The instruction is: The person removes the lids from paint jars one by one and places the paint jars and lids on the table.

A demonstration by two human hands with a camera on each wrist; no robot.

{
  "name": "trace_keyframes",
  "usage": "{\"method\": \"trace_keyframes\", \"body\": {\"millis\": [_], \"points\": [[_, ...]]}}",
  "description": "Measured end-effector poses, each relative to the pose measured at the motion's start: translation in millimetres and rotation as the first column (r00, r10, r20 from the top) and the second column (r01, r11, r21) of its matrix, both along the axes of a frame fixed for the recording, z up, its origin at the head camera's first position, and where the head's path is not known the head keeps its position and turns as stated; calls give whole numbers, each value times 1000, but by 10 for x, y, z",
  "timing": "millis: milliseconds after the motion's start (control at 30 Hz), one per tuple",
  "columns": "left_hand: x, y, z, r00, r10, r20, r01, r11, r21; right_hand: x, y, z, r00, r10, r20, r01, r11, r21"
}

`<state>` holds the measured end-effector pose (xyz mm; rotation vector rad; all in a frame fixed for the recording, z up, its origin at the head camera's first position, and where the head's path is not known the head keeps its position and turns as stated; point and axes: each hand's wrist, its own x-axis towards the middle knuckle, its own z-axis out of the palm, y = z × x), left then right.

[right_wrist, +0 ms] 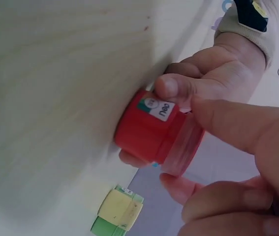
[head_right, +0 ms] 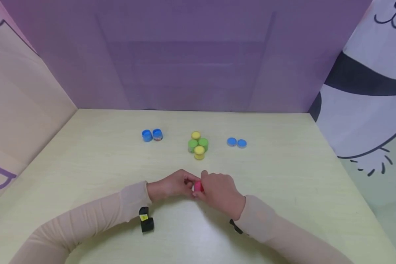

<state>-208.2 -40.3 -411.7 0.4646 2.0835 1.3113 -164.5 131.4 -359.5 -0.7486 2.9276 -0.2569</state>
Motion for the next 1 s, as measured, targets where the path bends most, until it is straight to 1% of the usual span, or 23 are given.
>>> {"method": "trace_keyframes", "body": {"millis": [100,200,267,333,433,500,567,833,1000], "points": [[3,1,11,1000,4,6,-4,1000,-8,-12,18,7,1000,23,10,-23,1000,-10],[8,-3,19,1000,6,11,-6,1000,-4,-22,45,18,999,51,7,-51,998,-39],[8,-4,22,1000,6,20,-6,1000,-1,-25,58,37,998,55,18,-54,997,-51],[3,-6,21,1000,0,27,0,1000,7,-29,68,66,998,49,37,-47,997,-61],[-1,-8,22,1000,-16,15,16,1000,4,-42,76,105,997,31,69,-27,998,-65],[-6,-9,19,1000,-14,13,14,1000,1,-56,86,124,996,23,84,-17,997,-72],[-8,-8,18,1000,-6,11,6,1000,1,-77,104,135,996,12,90,-5,997,-75],[-2,-1,29,998,37,47,-37,999,7,-188,217,139,995,-32,92,38,997,-64],[3,-11,36,996,56,67,-57,998,12,-302,288,108,991,-61,120,69,996,-63]]}}
